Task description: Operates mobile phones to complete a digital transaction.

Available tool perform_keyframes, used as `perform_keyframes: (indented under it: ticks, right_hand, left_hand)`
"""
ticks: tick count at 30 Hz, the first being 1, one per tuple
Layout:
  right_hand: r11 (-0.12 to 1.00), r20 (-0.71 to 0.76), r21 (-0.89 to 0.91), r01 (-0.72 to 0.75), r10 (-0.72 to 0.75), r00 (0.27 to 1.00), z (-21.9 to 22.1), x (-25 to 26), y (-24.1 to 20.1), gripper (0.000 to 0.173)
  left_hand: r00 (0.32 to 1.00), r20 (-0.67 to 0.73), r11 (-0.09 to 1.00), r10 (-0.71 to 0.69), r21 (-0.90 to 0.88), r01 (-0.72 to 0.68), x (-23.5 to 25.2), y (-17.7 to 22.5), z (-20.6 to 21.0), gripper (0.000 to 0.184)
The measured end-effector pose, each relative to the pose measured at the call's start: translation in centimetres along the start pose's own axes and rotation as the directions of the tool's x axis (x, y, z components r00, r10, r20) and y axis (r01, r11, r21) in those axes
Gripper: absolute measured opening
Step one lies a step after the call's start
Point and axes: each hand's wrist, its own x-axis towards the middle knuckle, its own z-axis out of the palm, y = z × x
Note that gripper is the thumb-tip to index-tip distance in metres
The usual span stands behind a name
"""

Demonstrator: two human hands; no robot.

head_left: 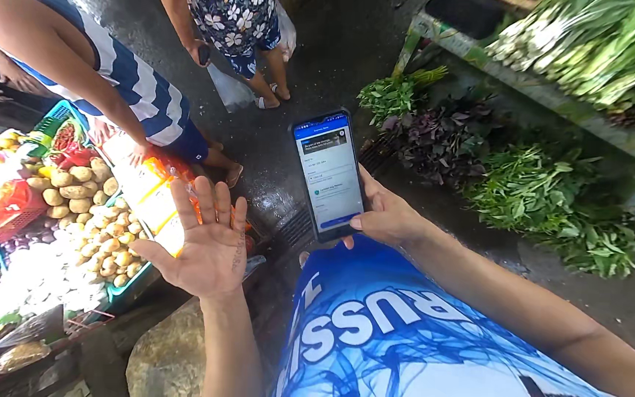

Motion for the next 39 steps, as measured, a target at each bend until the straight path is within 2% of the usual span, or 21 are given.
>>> perform_keyframes:
  ticks: [12,31,39]
  right_hand:
    - [1.0,0.009,-0.009,0.002,-0.002,1.0,0.2,0.3,0.2,0.078]
    - [0.998,0.029,-0.066,-0.018,0.02,0.999,0.6,-0.3,0.9,0.078]
    - [0.998,0.024,-0.063,-0.012,0.013,1.0,0.4,-0.8,1.1,0.077]
  left_hand:
    - [1.0,-0.009,1.0,0.009,0.009,-0.009,0.0,0.4,-0.6,0.091]
    - [0.999,-0.009,0.998,0.038,-0.046,-0.039,-0.7,0.9,-0.8,0.098]
    - [1.0,-0.005,1.0,0.022,0.011,-0.021,-0.7,0.5,-0.6,0.095]
